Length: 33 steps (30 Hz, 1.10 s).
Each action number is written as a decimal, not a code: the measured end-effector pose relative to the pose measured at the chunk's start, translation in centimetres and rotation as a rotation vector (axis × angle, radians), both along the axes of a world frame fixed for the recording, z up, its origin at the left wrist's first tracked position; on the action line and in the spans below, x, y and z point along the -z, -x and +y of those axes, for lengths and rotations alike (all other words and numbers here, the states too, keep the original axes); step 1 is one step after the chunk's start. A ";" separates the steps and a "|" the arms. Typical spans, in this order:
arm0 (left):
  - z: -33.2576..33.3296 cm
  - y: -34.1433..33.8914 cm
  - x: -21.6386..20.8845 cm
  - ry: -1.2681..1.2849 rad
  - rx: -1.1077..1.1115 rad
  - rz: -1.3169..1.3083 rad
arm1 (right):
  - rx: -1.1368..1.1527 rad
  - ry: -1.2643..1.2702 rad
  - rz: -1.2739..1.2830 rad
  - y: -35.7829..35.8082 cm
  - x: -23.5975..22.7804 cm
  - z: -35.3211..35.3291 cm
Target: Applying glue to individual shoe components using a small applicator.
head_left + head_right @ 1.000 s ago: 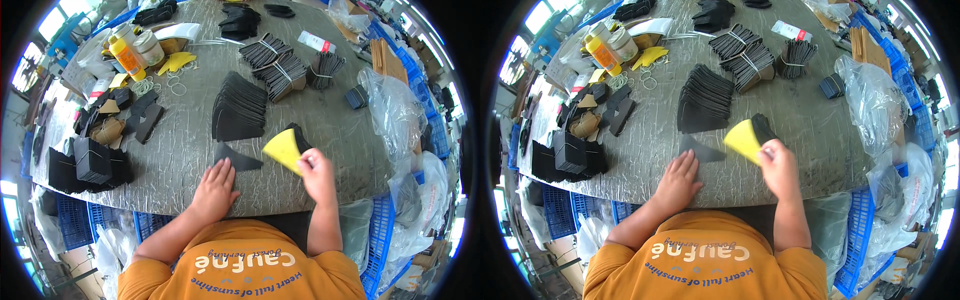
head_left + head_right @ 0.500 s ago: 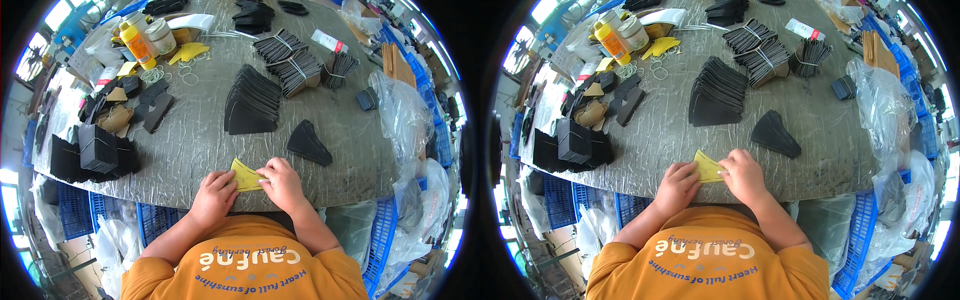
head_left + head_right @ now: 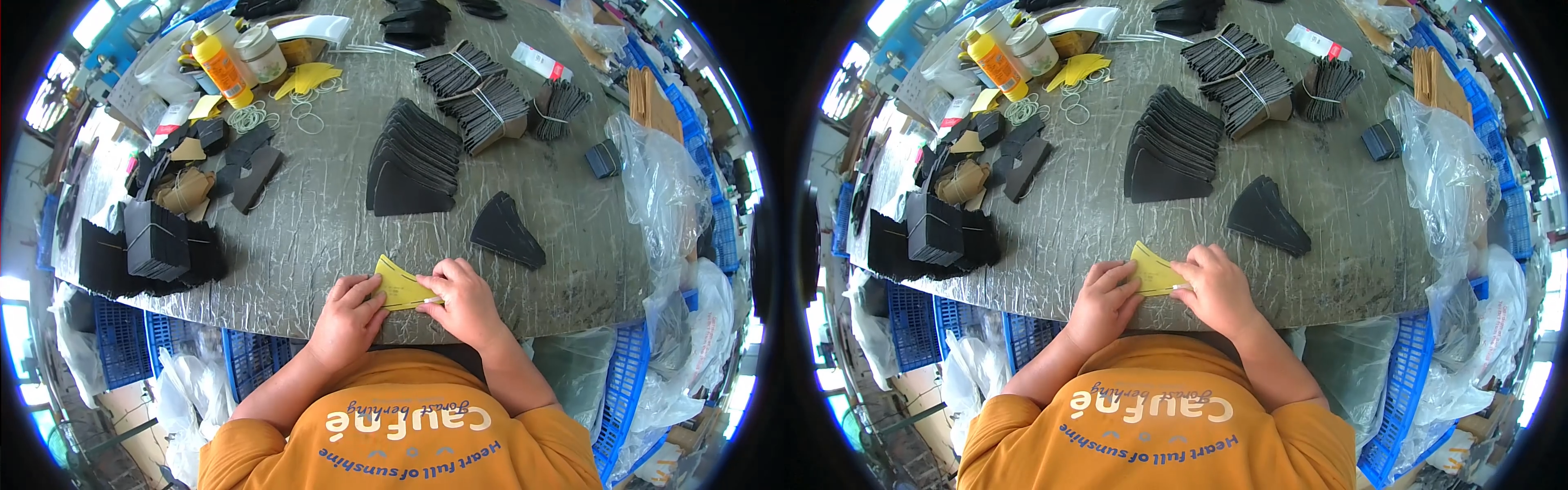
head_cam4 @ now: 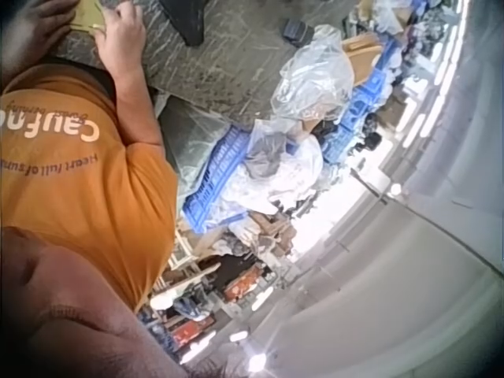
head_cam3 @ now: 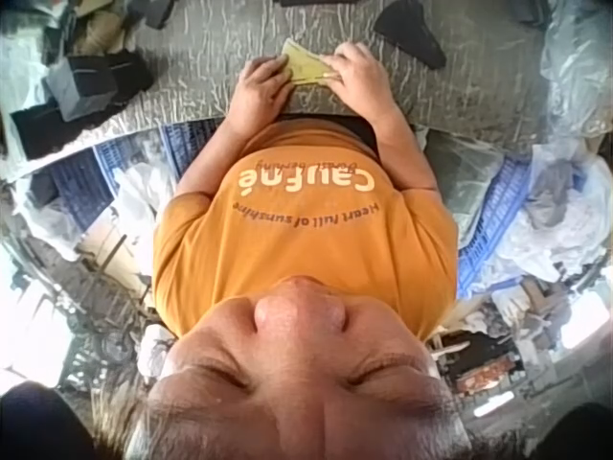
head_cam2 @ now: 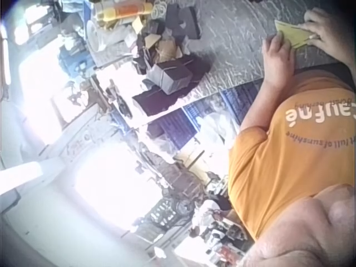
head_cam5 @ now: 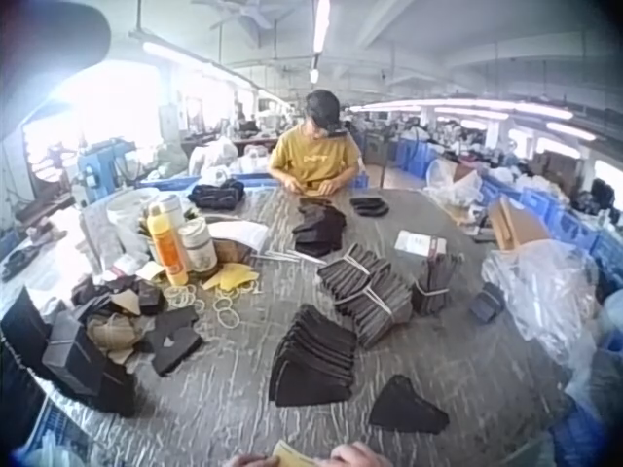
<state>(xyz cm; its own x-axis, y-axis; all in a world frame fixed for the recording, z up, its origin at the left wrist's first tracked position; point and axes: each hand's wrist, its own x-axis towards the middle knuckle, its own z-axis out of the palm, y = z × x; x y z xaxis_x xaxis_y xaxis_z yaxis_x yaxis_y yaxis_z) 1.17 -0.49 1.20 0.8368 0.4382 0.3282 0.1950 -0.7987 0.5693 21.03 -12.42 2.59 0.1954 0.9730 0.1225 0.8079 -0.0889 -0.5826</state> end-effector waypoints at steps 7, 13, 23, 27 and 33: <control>0.1 0.0 -0.2 -0.002 -0.021 0.056 | 0.045 -0.199 0.187 -1.2 -0.2 0.1; 0.1 0.2 -0.2 -0.082 -0.071 0.109 | 0.086 -0.167 0.291 -0.3 -2.0 0.2; -0.1 0.1 -0.2 -0.116 -0.091 0.111 | -0.098 -0.166 0.578 3.4 0.1 1.7; -0.1 0.0 -0.2 -0.125 -0.095 0.116 | -0.072 -0.121 0.588 2.7 -0.2 1.0; -0.1 0.0 -0.5 -0.169 -0.101 0.138 | 0.170 0.027 0.425 -2.4 -2.2 -1.4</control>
